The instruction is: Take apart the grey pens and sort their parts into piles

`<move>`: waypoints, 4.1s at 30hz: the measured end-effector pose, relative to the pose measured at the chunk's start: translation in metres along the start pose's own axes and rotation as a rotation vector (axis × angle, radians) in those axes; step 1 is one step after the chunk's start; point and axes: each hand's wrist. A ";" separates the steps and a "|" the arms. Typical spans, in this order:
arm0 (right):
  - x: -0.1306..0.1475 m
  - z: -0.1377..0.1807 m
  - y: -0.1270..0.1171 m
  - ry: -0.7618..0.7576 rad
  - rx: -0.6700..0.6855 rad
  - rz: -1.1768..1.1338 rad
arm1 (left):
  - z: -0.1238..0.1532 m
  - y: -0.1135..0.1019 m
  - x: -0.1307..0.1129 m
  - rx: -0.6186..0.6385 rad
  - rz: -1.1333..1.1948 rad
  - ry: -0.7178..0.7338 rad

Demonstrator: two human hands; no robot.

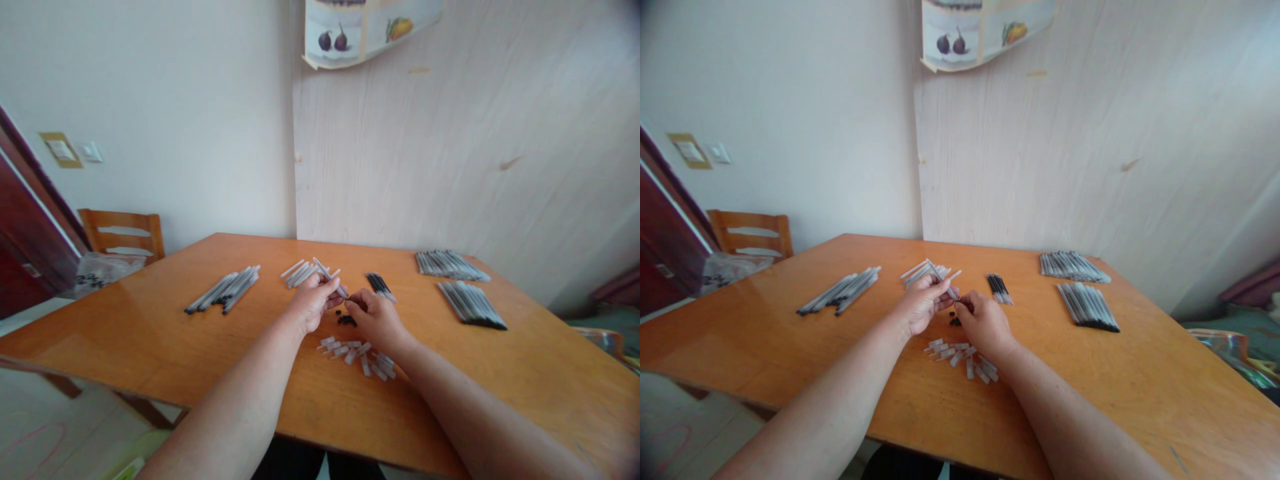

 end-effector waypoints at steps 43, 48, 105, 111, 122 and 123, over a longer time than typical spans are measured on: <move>0.018 0.004 -0.019 -0.050 0.409 0.283 | -0.015 -0.012 -0.001 -0.159 0.126 0.017; 0.014 0.003 -0.018 -0.055 0.346 0.228 | -0.014 -0.012 -0.002 -0.158 0.111 0.014; -0.051 -0.007 -0.056 0.520 0.135 0.552 | -0.029 -0.054 -0.024 -0.598 0.044 0.166; -0.051 -0.009 -0.056 0.525 0.124 0.521 | -0.031 -0.057 -0.023 -0.645 -0.076 0.204; -0.057 -0.008 -0.055 0.461 0.090 0.486 | -0.043 -0.085 -0.020 -0.888 -0.334 0.319; -0.057 -0.008 -0.055 0.457 0.090 0.481 | -0.044 -0.088 -0.020 -0.907 -0.362 0.326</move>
Point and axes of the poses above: each hand's wrist, its own z-axis away from the middle knuckle, its own y-axis out of the palm, x = y × z, and after that the axes turned 15 degrees about -y, right-handed
